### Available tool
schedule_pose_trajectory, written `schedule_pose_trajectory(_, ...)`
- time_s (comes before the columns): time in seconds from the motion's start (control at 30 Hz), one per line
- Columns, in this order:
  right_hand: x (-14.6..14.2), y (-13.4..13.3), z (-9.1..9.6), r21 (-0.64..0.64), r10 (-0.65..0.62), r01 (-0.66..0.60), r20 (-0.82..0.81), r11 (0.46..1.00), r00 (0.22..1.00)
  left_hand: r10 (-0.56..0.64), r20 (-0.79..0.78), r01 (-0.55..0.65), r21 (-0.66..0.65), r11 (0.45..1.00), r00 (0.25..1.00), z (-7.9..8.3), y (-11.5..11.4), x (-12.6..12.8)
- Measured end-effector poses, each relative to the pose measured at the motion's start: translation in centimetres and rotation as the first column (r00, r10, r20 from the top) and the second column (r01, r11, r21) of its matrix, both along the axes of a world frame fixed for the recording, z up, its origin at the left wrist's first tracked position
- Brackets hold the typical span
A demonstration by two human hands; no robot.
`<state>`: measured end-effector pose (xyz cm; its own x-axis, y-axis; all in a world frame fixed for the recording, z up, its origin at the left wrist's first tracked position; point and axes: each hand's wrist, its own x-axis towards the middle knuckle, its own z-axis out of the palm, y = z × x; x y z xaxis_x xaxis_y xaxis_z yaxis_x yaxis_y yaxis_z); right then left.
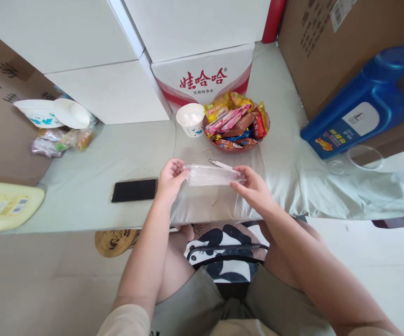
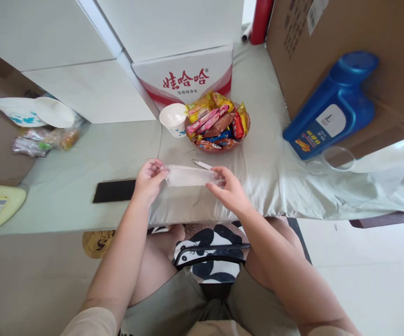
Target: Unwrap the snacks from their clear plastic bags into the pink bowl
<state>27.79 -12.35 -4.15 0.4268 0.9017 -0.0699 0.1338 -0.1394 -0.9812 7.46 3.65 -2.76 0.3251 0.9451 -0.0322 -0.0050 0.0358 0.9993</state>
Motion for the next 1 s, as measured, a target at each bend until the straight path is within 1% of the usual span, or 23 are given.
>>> schedule_pose_trajectory(0.03, 0.2, 0.0, 0.0, 0.028, -0.035, 0.033, 0.052, 0.999, 0.998, -0.058, 0.021, 0.059, -0.052, 0.997, 0.998, 0.3, -0.4, 0.1)
schedule_pose_trajectory(0.1, 0.6, 0.0, 0.2, 0.113, -0.119, 0.100, 0.167, 0.988, 0.979, -0.172, 0.071, 0.181, -0.148, 0.972, 0.983, 0.9, -1.2, 0.2)
schedule_pose_trajectory(0.13, 0.8, -0.1, 0.4, 0.160, -0.138, 0.103, 0.220, 0.982, 0.966, -0.221, 0.098, 0.236, -0.183, 0.954, 0.970, 1.1, -1.5, 0.2)
schedule_pose_trajectory(0.17, 1.0, -0.2, 0.7, 0.198, -0.123, 0.071, 0.266, 0.978, 0.956, -0.262, 0.130, 0.285, -0.212, 0.935, 0.956, 1.3, -1.8, 0.3)
schedule_pose_trajectory(0.2, 1.2, -0.4, 1.0, 0.222, -0.072, 0.003, 0.304, 0.975, 0.950, -0.299, 0.164, 0.332, -0.235, 0.913, 0.940, 1.5, -2.0, 0.3)
schedule_pose_trajectory(0.27, 1.1, -0.9, 1.5, 0.211, 0.128, -0.209, 0.341, 0.955, 0.931, -0.365, 0.224, 0.417, -0.268, 0.869, 0.904, 1.7, -2.3, 0.4)
schedule_pose_trajectory(0.33, 0.5, -1.3, 1.9, 0.118, 0.352, -0.404, 0.313, 0.907, 0.882, -0.417, 0.263, 0.483, -0.288, 0.827, 0.870, 1.8, -2.4, 0.6)
schedule_pose_trajectory(0.37, 0.1, -1.4, 2.0, 0.059, 0.427, -0.460, 0.283, 0.886, 0.859, -0.428, 0.279, 0.501, -0.292, 0.815, 0.860, 1.7, -2.4, 0.8)
schedule_pose_trajectory(0.4, -0.3, -1.4, 2.0, 0.008, 0.472, -0.487, 0.238, 0.873, 0.849, -0.421, 0.298, 0.502, -0.291, 0.815, 0.857, 1.6, -2.3, 1.0)
schedule_pose_trajectory(0.47, -1.1, -1.2, 2.1, -0.038, 0.477, -0.476, 0.081, 0.879, 0.875, -0.363, 0.341, 0.463, -0.282, 0.840, 0.867, 1.2, -2.4, 1.4)
schedule_pose_trajectory(0.5, -1.4, -1.0, 2.1, -0.029, 0.446, -0.446, -0.018, 0.895, 0.895, -0.334, 0.363, 0.445, -0.283, 0.850, 0.870, 1.0, -2.5, 1.7)
schedule_pose_trajectory(0.53, -1.6, -0.7, 2.1, -0.007, 0.396, -0.400, -0.116, 0.917, 0.911, -0.328, 0.382, 0.450, -0.295, 0.843, 0.864, 0.7, -2.7, 2.0)
schedule_pose_trajectory(0.57, -1.7, -0.4, 2.1, 0.013, 0.338, -0.343, -0.200, 0.939, 0.919, -0.352, 0.389, 0.482, -0.317, 0.817, 0.852, 0.5, -3.0, 2.3)
schedule_pose_trajectory(0.6, -1.8, -0.1, 2.0, 0.023, 0.280, -0.284, -0.259, 0.958, 0.924, -0.400, 0.379, 0.529, -0.346, 0.775, 0.834, 0.3, -3.4, 2.6)
schedule_pose_trajectory(0.63, -1.9, 0.2, 1.9, 0.022, 0.228, -0.232, -0.292, 0.972, 0.929, -0.462, 0.349, 0.573, -0.377, 0.727, 0.815, 0.1, -3.8, 2.9)
schedule_pose_trajectory(0.67, -2.0, 0.5, 1.7, 0.011, 0.188, -0.195, -0.309, 0.981, 0.932, -0.513, 0.300, 0.594, -0.403, 0.696, 0.804, 0.0, -4.1, 3.1)
schedule_pose_trajectory(0.7, -2.0, 0.7, 1.5, -0.003, 0.163, -0.173, -0.319, 0.985, 0.934, -0.543, 0.231, 0.586, -0.419, 0.693, 0.807, -0.1, -4.4, 3.3)
schedule_pose_trajectory(0.77, -2.2, 1.0, 1.2, -0.021, 0.149, -0.166, -0.339, 0.986, 0.929, -0.547, 0.077, 0.527, -0.409, 0.745, 0.834, -0.1, -4.7, 3.5)
schedule_pose_trajectory(0.8, -2.2, 1.0, 1.1, -0.018, 0.147, -0.164, -0.352, 0.986, 0.924, -0.532, 0.026, 0.498, -0.391, 0.774, 0.846, 0.0, -4.8, 3.5)
schedule_pose_trajectory(0.83, -2.3, 1.0, 1.1, -0.007, 0.142, -0.156, -0.366, 0.988, 0.920, -0.518, 0.007, 0.483, -0.375, 0.792, 0.855, 0.1, -4.8, 3.5)
schedule_pose_trajectory(0.87, -2.3, 1.0, 1.1, 0.011, 0.133, -0.139, -0.380, 0.990, 0.916, -0.507, 0.022, 0.480, -0.364, 0.798, 0.861, 0.3, -4.7, 3.5)
schedule_pose_trajectory(0.93, -2.2, 0.9, 1.3, 0.043, 0.114, -0.106, -0.396, 0.993, 0.911, -0.487, 0.115, 0.493, -0.358, 0.793, 0.866, 0.6, -4.5, 3.3)
schedule_pose_trajectory(1.0, -2.1, 0.8, 1.5, 0.064, 0.125, -0.108, -0.390, 0.992, 0.913, -0.464, 0.204, 0.507, -0.354, 0.786, 0.862, 0.9, -4.3, 3.1)
